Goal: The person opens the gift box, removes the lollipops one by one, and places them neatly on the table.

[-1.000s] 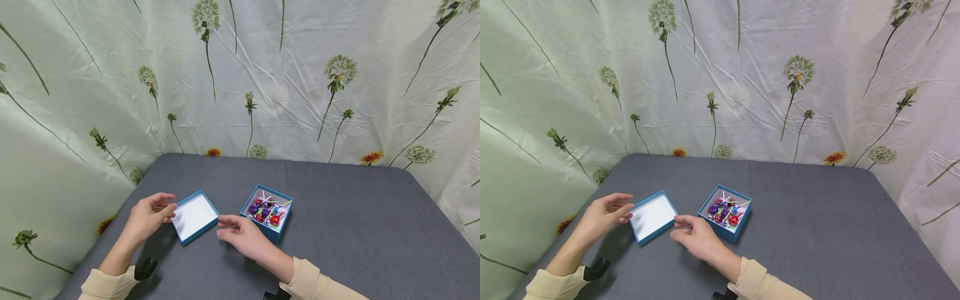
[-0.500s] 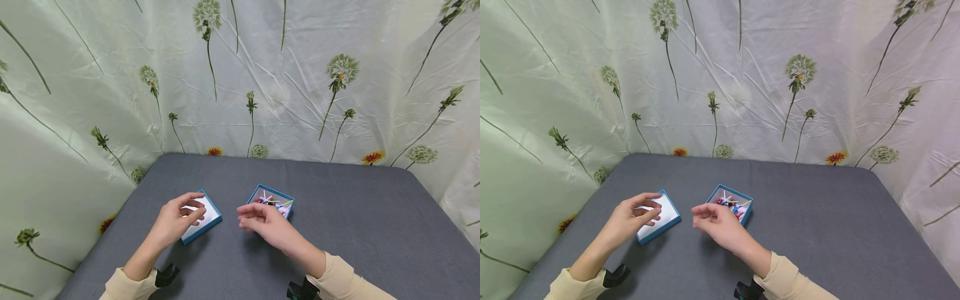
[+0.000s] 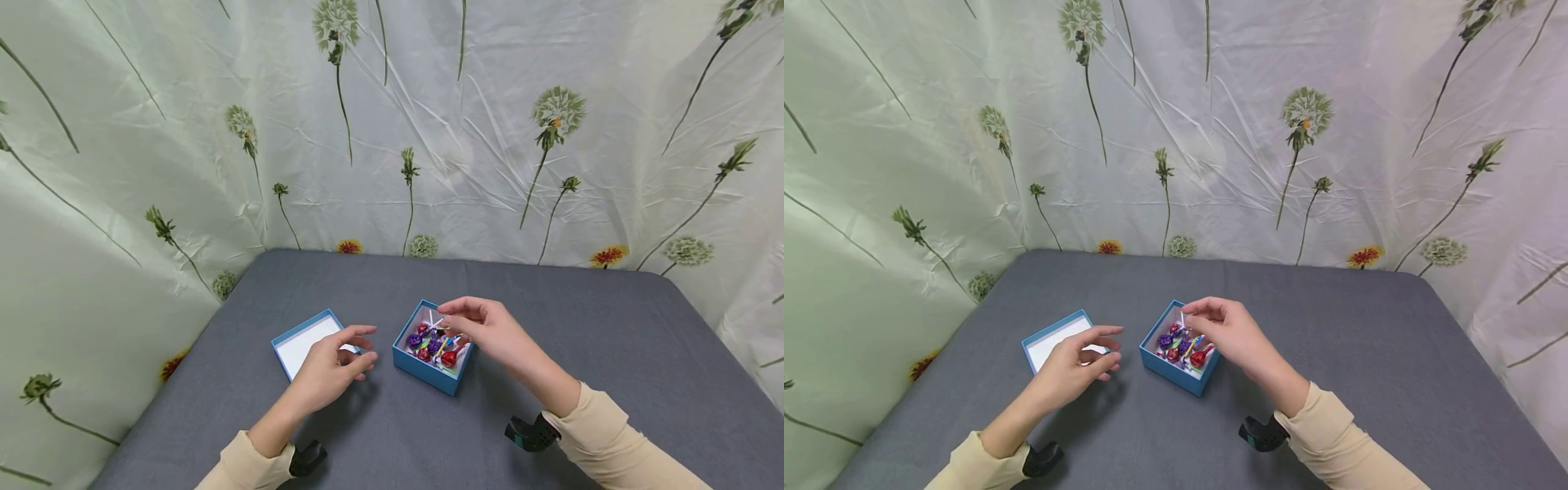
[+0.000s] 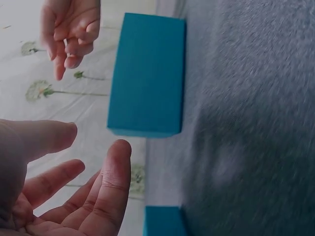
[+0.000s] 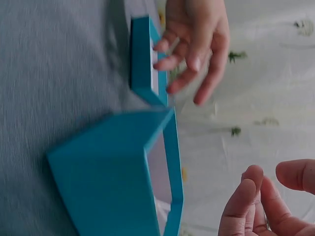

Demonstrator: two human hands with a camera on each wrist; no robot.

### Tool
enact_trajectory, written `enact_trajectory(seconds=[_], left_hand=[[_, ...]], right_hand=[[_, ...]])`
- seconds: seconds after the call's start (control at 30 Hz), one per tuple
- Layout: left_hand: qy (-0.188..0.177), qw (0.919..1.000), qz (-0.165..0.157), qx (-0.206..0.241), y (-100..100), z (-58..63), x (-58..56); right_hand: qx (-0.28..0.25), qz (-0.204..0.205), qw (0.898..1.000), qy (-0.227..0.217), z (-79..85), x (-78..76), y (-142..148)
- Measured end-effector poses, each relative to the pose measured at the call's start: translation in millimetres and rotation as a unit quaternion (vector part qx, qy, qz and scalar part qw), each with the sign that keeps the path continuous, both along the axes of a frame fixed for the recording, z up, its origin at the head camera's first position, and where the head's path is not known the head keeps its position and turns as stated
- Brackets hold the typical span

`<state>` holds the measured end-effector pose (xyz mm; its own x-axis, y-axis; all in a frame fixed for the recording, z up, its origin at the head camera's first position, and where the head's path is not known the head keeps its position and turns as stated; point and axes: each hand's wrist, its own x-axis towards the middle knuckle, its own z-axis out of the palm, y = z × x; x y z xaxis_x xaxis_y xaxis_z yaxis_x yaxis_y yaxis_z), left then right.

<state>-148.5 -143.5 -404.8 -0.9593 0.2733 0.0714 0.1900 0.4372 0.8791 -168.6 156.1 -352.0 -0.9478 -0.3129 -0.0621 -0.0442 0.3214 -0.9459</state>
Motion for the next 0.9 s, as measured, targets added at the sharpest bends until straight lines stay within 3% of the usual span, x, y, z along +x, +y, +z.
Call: enact_trajectory(seconds=[0.3, 0.9], left_hand=[[-0.024, 0.9993, -0.008, 0.028, 13.5, -12.7, -3.3], [-0.068, 0.9948, -0.022, 0.072, 24.9, -28.9, -8.5]], right_hand=[[0.057, -0.010, 0.998, -0.011, -1.7, -21.9, 25.8], [0.179, 0.069, 0.981, -0.002, -7.2, -47.7, 25.4]])
